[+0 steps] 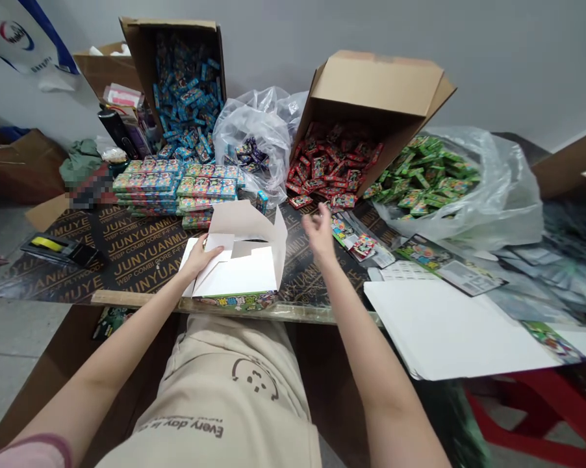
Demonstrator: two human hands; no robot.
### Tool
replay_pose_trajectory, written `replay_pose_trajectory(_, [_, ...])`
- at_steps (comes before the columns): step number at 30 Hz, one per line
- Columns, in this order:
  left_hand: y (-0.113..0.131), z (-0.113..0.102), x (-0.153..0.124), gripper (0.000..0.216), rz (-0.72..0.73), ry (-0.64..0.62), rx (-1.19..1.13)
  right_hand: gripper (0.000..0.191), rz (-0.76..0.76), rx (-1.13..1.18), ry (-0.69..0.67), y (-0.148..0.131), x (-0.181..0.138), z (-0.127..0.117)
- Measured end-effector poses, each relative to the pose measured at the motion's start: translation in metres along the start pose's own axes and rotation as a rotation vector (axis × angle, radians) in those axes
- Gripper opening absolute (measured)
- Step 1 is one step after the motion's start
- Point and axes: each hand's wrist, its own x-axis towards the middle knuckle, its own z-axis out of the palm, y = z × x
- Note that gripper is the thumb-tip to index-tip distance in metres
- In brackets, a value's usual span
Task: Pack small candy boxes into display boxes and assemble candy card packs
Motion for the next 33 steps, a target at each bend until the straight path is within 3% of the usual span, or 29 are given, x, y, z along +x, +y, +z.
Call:
replay_pose_trajectory(3, [-0.007, 0.0, 0.001, 0.065, 0.027, 0.067, 0.104, 0.118, 0.153, -0.003, -0.415, 0.014, -0.001, 0.029])
replay_pose_trajectory(6, [-0.009, -0.002, 0.008, 0.082, 0.081, 0.075, 0.077, 0.129, 0.129, -0.048, -0.566, 0.014, 0.001, 0.058])
replay_pose_trajectory(8, [-0.009, -0.003, 0.015, 0.09, 0.189, 0.006, 0.059, 0.127, 0.01, -0.036, -0.575, 0.016, 0.004, 0.069])
replay_pose_trajectory(10, [-0.009, -0.002, 0.021, 0.084, 0.319, -0.059, 0.042, 0.112, -0.137, 0.019, -0.543, 0.023, 0.004, 0.075])
replay_pose_trajectory(14, [-0.011, -0.002, 0.024, 0.019, 0.416, 0.019, 0.029, 0.035, -0.2, 0.096, -0.388, 0.034, -0.001, 0.076])
replay_pose_trajectory(15, [-0.012, -0.003, 0.023, 0.015, 0.408, 0.031, 0.04, 0.025, -0.179, 0.09, -0.368, 0.034, -0.002, 0.075])
replay_pose_trajectory(19, [-0.008, -0.005, 0.019, 0.019, 0.387, -0.076, 0.181, 0.027, -0.178, -0.108, -0.514, 0.023, 0.005, 0.073])
replay_pose_trajectory(20, [-0.007, -0.004, 0.018, 0.032, 0.378, -0.106, 0.293, 0.034, -0.214, -0.213, -0.577, 0.019, 0.007, 0.073])
replay_pose_trajectory(23, [-0.001, 0.004, 0.014, 0.083, 0.28, -0.139, 0.69, 0.081, -0.322, -0.586, -0.699, 0.004, 0.009, 0.078])
replay_pose_trajectory(26, [0.005, 0.012, 0.01, 0.094, 0.202, -0.103, 0.86, 0.09, -0.297, -0.875, -0.661, -0.005, 0.0, 0.085])
replay_pose_trajectory(29, [0.009, 0.009, 0.007, 0.088, 0.166, -0.082, 0.747, 0.089, -0.31, -0.934, -0.622, -0.005, -0.006, 0.086])
replay_pose_trajectory(33, [0.016, -0.004, -0.014, 0.063, 0.029, -0.001, 0.104, 0.07, -0.331, -0.662, -0.605, 0.008, 0.002, 0.073])
